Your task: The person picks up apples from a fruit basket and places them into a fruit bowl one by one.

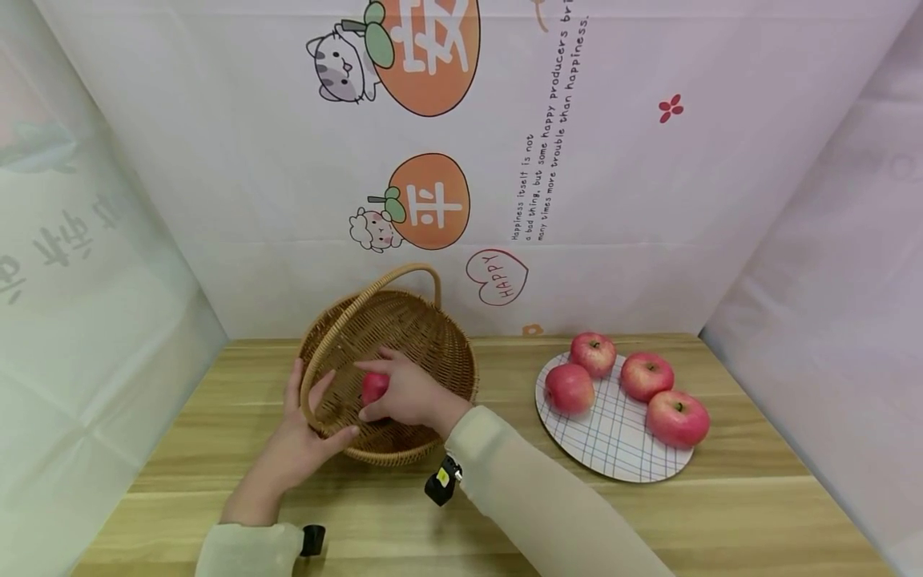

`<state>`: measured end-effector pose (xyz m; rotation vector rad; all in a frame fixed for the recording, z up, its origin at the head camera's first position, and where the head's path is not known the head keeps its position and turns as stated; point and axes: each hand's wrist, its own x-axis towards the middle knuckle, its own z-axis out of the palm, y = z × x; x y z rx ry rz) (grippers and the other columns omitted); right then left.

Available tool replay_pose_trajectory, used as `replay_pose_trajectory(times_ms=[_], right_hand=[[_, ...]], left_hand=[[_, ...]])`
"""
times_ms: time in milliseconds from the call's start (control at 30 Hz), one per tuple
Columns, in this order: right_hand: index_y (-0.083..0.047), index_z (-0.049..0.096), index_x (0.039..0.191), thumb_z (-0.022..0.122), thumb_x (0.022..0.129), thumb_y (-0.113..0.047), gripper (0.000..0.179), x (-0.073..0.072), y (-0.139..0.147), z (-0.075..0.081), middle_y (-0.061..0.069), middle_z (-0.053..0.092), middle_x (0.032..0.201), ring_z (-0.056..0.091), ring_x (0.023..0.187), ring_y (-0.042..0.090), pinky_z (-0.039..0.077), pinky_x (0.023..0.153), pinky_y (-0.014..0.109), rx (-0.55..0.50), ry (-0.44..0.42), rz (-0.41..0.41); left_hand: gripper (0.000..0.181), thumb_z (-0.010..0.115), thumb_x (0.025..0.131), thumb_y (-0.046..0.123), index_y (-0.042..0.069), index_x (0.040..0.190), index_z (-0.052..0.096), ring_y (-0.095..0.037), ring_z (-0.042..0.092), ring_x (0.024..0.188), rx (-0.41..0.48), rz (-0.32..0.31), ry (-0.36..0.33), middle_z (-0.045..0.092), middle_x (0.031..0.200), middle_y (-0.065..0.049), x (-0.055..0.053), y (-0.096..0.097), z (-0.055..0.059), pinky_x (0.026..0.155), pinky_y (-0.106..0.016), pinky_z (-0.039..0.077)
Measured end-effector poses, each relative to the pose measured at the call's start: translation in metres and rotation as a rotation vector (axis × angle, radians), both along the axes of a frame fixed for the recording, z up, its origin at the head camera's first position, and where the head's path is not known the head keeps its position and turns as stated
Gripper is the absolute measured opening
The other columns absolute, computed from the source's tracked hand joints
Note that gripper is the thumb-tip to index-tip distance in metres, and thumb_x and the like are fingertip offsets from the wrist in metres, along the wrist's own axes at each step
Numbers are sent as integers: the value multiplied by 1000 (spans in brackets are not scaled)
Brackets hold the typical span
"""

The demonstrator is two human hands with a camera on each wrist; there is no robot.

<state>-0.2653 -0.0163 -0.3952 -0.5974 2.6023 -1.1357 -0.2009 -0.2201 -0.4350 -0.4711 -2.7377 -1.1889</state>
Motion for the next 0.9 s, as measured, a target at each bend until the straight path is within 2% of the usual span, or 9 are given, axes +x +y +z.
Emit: replay_pose_trajectory(times_ms=[100,167,300,400,500,600,800,900], right_hand=[[-30,54,146,87,79,-26,74,1,0,-5,15,32,154,57,115,24,52,78,27,61,48,7],[-26,54,146,87,79,-27,75,1,0,-7,17,39,145,56,108,20,51,74,25,93,67,-2],[-15,56,143,88,78,-31,74,3,0,-7,10,51,123,47,107,19,49,74,27,131,78,-35],[-12,58,137,88,77,-34,71,3,0,-6,6,52,111,46,104,19,50,74,30,147,73,-64],[-12,58,130,87,77,-37,65,3,0,-7,7,49,112,50,97,19,51,73,32,147,52,-87],[-13,58,125,86,78,-36,59,2,1,-9,8,48,115,53,92,19,51,72,34,139,37,-93],[-13,55,114,81,82,-29,44,-2,5,-13,2,56,107,56,88,16,49,73,33,95,19,-96],[-12,56,122,80,83,-24,47,-3,7,-14,5,60,112,57,91,16,49,75,33,89,19,-75]], left_hand=[[93,74,92,38,11,161,18,-65,11,135,7,0,-3,-32,158,-6,1,0,0,91,-71,39],[93,73,92,39,12,161,17,-64,12,135,7,1,-3,-32,158,-6,1,0,0,91,-71,39],[93,73,92,40,12,161,17,-65,16,134,2,6,-2,-32,158,-6,1,0,0,91,-70,40],[94,74,91,38,13,161,17,-64,13,135,10,7,-4,-31,158,-5,1,0,0,92,-71,38],[94,74,91,37,13,161,17,-63,9,136,20,3,-4,-31,158,-5,1,0,0,94,-73,34],[93,74,91,37,13,161,17,-64,9,136,21,2,-6,-31,158,-6,1,0,0,93,-72,36],[92,73,92,38,12,161,17,-64,23,132,5,9,-8,-31,158,-6,1,1,0,89,-63,45],[92,73,92,39,12,161,18,-64,26,131,2,9,-9,-31,158,-6,1,1,-1,87,-61,46]])
